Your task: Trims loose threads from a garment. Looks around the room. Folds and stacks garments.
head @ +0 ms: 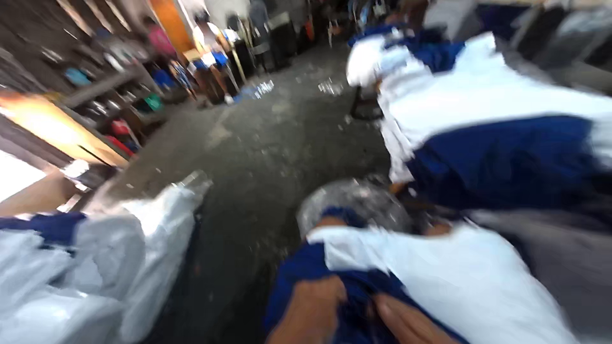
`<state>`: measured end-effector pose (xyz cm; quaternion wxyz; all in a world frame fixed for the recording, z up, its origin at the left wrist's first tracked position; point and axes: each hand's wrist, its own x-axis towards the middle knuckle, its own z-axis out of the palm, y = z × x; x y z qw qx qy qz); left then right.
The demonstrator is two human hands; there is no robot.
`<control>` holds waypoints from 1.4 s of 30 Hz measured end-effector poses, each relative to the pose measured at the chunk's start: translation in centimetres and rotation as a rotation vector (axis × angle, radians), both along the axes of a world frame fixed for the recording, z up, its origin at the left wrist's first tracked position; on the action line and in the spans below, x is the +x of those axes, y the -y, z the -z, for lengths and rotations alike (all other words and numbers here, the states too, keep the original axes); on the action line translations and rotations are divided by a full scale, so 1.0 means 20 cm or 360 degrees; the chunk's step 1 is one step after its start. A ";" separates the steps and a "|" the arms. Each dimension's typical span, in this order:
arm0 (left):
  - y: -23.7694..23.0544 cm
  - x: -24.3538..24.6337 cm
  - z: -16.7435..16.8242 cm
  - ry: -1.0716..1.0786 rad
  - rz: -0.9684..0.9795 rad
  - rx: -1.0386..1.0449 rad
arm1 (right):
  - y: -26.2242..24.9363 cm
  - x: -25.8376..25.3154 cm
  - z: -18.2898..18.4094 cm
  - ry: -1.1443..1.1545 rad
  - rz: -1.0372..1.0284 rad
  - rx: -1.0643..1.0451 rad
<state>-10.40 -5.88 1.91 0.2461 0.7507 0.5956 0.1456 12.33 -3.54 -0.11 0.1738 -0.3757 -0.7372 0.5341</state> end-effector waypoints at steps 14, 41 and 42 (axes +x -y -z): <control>-0.03 -0.03 0.13 0.0115 0.0092 0.0258 | -0.06 -0.02 -0.07 0.0628 -0.0085 -0.0175; -0.02 -0.16 0.03 0.0515 0.0169 -0.0266 | -0.05 0.02 0.04 0.0248 0.0039 -0.0126; -0.02 -0.16 0.03 0.0432 0.0239 -0.0208 | -0.05 0.02 0.04 0.0231 0.0036 -0.0129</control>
